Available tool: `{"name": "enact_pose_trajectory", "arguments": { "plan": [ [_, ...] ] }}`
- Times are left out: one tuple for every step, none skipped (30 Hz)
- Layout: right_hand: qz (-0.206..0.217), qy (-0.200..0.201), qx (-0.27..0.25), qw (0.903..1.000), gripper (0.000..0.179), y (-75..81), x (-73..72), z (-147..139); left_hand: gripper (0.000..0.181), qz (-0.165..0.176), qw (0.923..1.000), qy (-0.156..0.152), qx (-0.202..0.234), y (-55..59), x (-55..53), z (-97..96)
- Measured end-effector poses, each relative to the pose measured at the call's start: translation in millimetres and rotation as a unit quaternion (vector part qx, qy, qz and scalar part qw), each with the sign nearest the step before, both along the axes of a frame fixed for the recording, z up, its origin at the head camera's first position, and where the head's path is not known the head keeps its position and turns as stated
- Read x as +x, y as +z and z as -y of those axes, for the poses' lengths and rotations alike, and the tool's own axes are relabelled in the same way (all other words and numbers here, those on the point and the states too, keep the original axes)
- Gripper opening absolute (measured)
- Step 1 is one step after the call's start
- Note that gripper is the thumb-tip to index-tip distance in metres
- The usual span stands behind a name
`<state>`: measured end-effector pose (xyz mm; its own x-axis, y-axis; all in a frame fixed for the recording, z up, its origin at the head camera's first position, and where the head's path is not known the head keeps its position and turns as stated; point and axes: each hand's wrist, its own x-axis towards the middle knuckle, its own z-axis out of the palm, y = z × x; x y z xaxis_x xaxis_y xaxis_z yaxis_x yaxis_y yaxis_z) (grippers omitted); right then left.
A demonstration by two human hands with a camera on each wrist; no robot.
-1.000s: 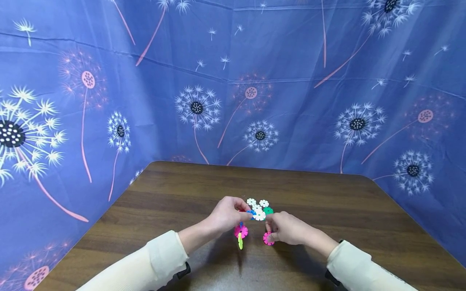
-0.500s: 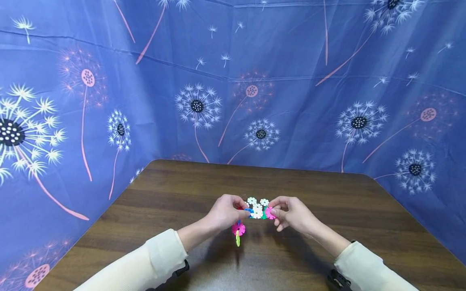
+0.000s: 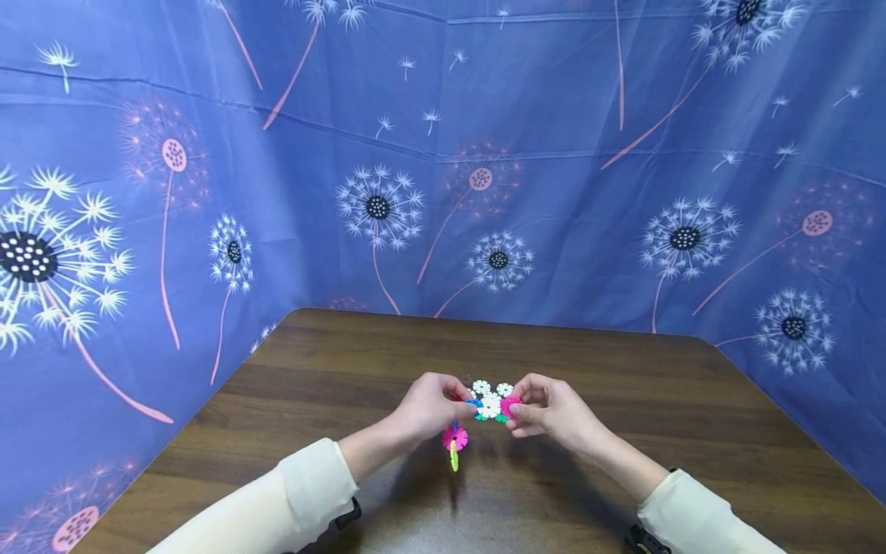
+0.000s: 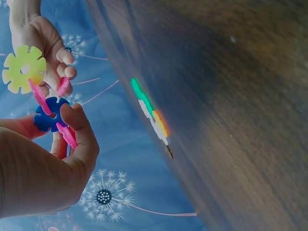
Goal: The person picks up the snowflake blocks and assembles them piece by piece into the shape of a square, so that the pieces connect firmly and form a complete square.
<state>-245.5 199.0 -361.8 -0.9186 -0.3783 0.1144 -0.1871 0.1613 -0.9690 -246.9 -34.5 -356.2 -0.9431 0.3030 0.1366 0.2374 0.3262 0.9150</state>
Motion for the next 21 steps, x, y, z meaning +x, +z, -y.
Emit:
{"name": "enact_pose_trajectory", "arguments": {
  "plan": [
    [0.000,0.000,-0.001,1.0000,0.017,0.0,0.1,0.1,0.007,0.002,1.0000,0.000,0.001,0.5,0.0,0.3],
    [0.000,0.001,-0.003,1.0000,0.018,-0.1,0.2,0.2,0.007,0.003,1.0000,0.001,0.002,0.8,0.0,0.7],
    [0.001,0.001,-0.004,1.0000,0.018,-0.2,0.3,0.2,0.007,0.004,1.0000,0.001,0.002,1.0,-0.1,0.9],
    [0.000,0.001,-0.005,1.0000,0.018,-0.3,0.3,0.2,0.007,0.005,1.0000,0.002,0.002,1.2,0.0,1.0],
    [0.000,0.001,-0.005,1.0000,0.018,-0.4,0.3,0.2,0.007,0.005,1.0000,0.003,0.002,1.6,0.2,0.9],
    [0.000,0.001,-0.007,1.0000,0.018,-0.5,0.3,0.2,0.008,0.005,1.0000,0.004,0.002,2.0,0.4,0.8],
    [0.000,0.002,-0.009,1.0000,0.018,-0.5,0.5,0.2,0.008,0.006,1.0000,0.003,0.003,2.2,0.7,0.7],
    [0.000,0.002,-0.010,0.9999,0.018,-0.8,0.6,0.1,0.008,0.008,1.0000,0.003,0.004,2.3,1.0,0.6],
    [-0.001,0.003,-0.010,0.9999,0.018,-1.2,0.7,0.1,0.008,0.009,0.9999,0.002,0.005,2.4,1.2,0.5],
    [-0.001,0.005,-0.012,0.9999,0.018,-1.6,0.9,0.0,0.008,0.010,0.9999,0.002,0.006,2.4,1.4,0.3],
    [-0.002,0.007,-0.013,0.9999,0.018,-2.2,1.0,0.0,0.007,0.012,0.9999,0.001,0.007,2.5,1.5,0.1],
    [-0.002,0.009,-0.014,0.9999,0.019,-2.8,1.3,0.0,0.007,0.013,0.9999,0.000,0.008,2.4,1.7,-0.1],
    [-0.002,0.012,-0.014,0.9998,0.019,-3.4,1.5,0.1,0.007,0.014,0.9999,-0.001,0.008,2.3,1.8,-0.3],
    [-0.001,0.014,-0.015,0.9998,0.019,-4.1,1.7,0.0,0.007,0.013,0.9999,-0.001,0.008,2.1,1.9,-0.5],
    [-0.002,0.015,-0.015,0.9998,0.019,-4.7,1.9,0.0,0.007,0.012,0.9999,-0.002,0.009,1.9,1.9,-0.7],
    [-0.001,0.016,-0.016,0.9997,0.019,-5.1,2.2,0.1,0.007,0.012,0.9999,-0.001,0.007,1.8,1.9,-0.9],
    [-0.002,0.015,-0.016,0.9998,0.019,-5.4,2.4,0.1,0.007,0.011,0.9999,-0.001,0.007,1.8,1.8,-1.1],
    [-0.003,0.014,-0.016,0.9998,0.019,-5.6,2.6,0.1,0.007,0.009,0.9999,0.000,0.005,1.9,1.7,-1.2],
    [-0.004,0.012,-0.017,0.9998,0.019,-5.6,2.7,0.1,0.007,0.009,1.0000,0.002,0.003,2.1,1.6,-1.3],
    [-0.006,0.011,-0.018,0.9998,0.019,-5.5,2.7,0.2,0.008,0.009,0.9999,0.004,0.001,2.5,1.5,-1.3],
    [-0.008,0.010,-0.018,0.9998,0.019,-5.4,2.6,0.2,0.008,0.009,0.9999,0.007,-0.001,2.9,1.3,-1.3]
  ]
}}
